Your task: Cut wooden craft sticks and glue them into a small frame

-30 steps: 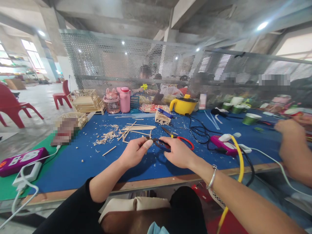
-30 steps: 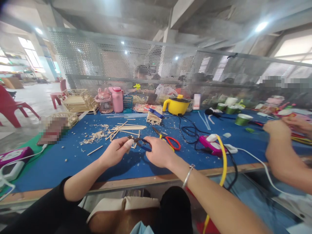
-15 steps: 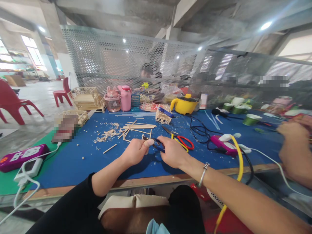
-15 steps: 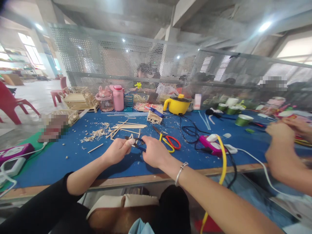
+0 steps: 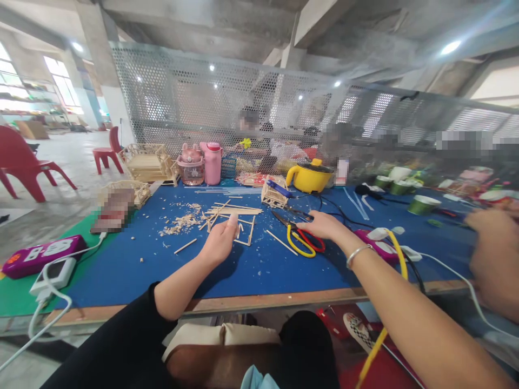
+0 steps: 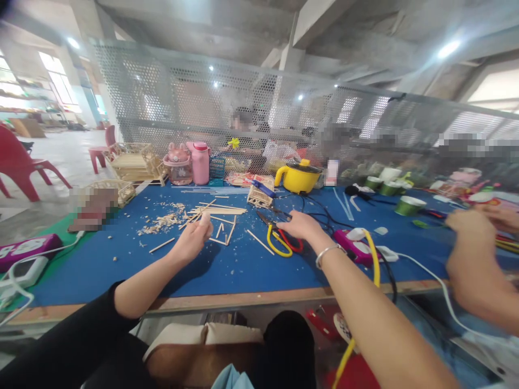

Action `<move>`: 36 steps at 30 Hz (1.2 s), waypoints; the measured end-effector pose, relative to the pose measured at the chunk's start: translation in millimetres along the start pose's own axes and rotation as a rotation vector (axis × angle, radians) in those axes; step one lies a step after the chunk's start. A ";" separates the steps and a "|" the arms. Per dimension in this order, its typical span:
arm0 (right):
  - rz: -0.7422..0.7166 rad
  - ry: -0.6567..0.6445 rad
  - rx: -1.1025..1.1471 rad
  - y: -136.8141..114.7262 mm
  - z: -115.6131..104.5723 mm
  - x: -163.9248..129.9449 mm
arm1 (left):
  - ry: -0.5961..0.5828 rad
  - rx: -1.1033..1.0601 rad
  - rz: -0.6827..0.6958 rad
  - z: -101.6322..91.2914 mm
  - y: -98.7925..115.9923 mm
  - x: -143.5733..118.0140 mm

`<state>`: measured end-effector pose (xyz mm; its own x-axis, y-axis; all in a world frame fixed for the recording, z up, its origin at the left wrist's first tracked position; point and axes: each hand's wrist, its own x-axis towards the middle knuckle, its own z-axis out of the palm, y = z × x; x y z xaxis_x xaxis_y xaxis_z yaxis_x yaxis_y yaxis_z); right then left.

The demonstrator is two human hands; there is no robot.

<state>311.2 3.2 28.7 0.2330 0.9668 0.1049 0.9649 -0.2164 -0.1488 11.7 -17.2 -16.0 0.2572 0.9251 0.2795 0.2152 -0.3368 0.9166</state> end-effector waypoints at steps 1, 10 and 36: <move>0.001 0.000 0.006 4.9 2.6 5.7 | 0.003 0.033 0.001 0.4 -1.4 0.9; -0.376 0.357 0.223 -57.1 -4.5 -30.7 | -0.048 0.377 0.079 1.5 -2.3 -3.0; -1.016 0.105 0.254 -117.9 35.1 -49.8 | -0.192 0.559 0.250 -12.9 -21.4 6.1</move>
<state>181.7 -14.7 6.5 -0.6507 0.6582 0.3786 0.6614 0.7362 -0.1431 -3.5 -2.1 -30.2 0.5160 0.7763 0.3619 0.5721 -0.6269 0.5289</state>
